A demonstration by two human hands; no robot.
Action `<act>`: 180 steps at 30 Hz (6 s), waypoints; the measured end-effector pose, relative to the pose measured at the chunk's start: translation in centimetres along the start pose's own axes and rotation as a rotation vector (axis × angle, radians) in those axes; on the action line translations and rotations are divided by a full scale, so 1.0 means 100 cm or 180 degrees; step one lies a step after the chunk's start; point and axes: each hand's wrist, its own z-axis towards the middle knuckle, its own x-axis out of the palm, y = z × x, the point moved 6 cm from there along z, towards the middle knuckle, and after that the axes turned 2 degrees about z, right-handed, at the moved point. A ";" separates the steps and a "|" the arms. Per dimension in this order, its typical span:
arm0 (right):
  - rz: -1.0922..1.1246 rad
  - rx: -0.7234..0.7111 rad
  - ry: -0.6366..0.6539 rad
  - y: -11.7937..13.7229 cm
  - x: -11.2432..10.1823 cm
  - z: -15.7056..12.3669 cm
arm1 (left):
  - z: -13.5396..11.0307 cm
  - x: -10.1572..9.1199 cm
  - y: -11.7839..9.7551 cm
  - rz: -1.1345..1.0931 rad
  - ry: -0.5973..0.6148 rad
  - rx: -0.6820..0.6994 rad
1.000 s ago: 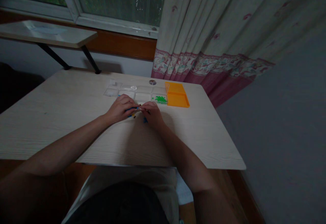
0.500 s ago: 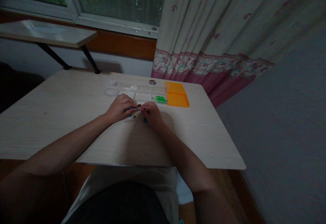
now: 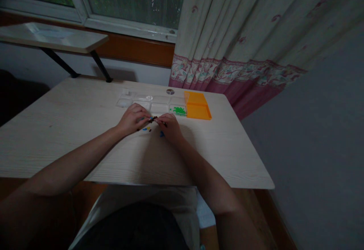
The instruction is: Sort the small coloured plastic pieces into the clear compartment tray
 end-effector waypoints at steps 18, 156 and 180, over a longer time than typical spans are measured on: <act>-0.0749 -0.0045 -0.0228 -0.003 -0.017 0.000 | -0.021 -0.025 0.092 0.0263 -0.1047 -0.1560; -0.1464 -0.0190 0.1160 0.003 0.007 -0.002 | -0.002 0.002 0.013 -0.0230 -0.0035 -0.0423; -0.1011 -0.0174 0.0844 -0.004 0.006 0.001 | -0.002 0.006 0.012 -0.0247 0.0020 -0.0171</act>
